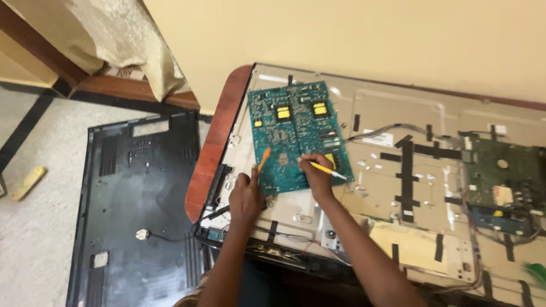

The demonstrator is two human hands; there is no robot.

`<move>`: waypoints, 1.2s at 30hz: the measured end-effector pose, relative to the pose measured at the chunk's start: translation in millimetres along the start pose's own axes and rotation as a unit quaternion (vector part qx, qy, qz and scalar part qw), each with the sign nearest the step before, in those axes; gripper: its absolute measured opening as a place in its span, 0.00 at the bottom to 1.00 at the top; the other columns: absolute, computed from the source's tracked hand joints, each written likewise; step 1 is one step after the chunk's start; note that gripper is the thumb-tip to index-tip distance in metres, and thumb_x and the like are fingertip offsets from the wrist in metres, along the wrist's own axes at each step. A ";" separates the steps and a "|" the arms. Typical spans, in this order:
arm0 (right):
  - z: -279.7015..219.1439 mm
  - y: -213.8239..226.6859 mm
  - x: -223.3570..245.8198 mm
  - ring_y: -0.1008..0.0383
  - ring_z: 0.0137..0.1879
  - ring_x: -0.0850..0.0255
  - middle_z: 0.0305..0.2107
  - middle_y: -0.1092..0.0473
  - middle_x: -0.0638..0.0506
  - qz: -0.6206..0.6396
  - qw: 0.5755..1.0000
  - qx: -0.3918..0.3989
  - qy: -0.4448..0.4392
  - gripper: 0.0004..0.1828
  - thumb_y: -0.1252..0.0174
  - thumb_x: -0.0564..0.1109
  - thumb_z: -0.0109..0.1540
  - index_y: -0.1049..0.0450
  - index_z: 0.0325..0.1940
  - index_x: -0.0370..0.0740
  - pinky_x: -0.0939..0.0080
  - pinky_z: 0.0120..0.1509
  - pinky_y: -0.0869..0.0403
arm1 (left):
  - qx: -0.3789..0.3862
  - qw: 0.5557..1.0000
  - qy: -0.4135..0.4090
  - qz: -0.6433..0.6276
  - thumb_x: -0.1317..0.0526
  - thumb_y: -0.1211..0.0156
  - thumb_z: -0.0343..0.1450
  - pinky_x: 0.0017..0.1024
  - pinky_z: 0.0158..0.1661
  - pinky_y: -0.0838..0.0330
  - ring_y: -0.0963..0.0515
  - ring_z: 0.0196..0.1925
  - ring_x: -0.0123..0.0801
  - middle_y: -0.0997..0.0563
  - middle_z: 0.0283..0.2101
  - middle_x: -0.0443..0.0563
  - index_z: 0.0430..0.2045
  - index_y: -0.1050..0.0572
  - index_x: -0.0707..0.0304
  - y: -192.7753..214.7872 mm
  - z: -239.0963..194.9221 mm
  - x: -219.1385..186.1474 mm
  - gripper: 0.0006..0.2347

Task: The person uses a toothbrush and a screwdriver to clean a green circuit board placed on a table. The person scrubs the board's surface with the toothbrush while occasionally using the screwdriver to point at or adjust components.

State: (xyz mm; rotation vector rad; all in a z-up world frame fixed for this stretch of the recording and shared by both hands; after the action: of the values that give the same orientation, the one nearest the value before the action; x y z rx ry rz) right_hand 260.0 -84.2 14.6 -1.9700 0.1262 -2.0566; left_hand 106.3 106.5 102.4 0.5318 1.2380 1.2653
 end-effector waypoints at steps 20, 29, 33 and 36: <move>-46.5 10.1 24.1 0.23 0.45 0.65 0.38 0.25 0.48 -0.083 0.991 -0.021 0.102 0.10 0.37 0.35 0.60 0.22 0.45 0.34 0.66 0.52 0.24 | 0.160 0.980 0.112 0.048 0.67 0.50 0.71 0.48 0.36 0.22 0.16 0.37 0.57 0.17 0.34 0.65 0.51 0.30 0.76 -80.5 -6.7 -28.4 0.15; -47.3 1.0 19.6 0.23 0.43 0.65 0.41 0.26 0.48 -0.149 0.969 0.050 0.188 0.09 0.35 0.35 0.56 0.25 0.40 0.37 0.67 0.47 0.23 | 0.105 0.986 0.091 0.087 0.66 0.49 0.70 0.42 0.31 0.19 0.13 0.31 0.49 0.16 0.32 0.63 0.47 0.27 0.81 -88.7 -30.2 -45.4 0.15; -65.4 -12.2 50.3 0.23 0.49 0.58 0.46 0.28 0.44 -0.238 0.936 0.055 0.253 0.09 0.35 0.38 0.59 0.23 0.43 0.36 0.62 0.52 0.23 | 0.159 0.977 0.122 0.065 0.59 0.48 0.75 0.45 0.35 0.20 0.15 0.37 0.54 0.18 0.41 0.65 0.32 0.20 0.66 -96.7 3.0 -44.1 0.11; -78.0 -25.0 77.9 0.23 0.49 0.54 0.44 0.28 0.43 -0.277 0.911 0.082 0.296 0.13 0.37 0.44 0.60 0.22 0.46 0.36 0.58 0.52 0.24 | 0.153 0.983 0.088 0.051 0.59 0.44 0.71 0.43 0.38 0.20 0.15 0.40 0.52 0.17 0.41 0.63 0.32 0.20 0.65 -89.5 19.4 -48.7 0.09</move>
State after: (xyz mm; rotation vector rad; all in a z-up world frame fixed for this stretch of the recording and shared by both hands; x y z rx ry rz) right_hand 177.4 -91.7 91.4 -1.3132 -0.5267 -2.8556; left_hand 168.9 41.8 50.8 0.7237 1.5852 1.2334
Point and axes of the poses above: each hand's wrist, its own z-axis towards the middle knuckle, its own y-axis out of the back of the hand, x = y × z, the point moved 10 cm from there along z, towards the middle knuckle
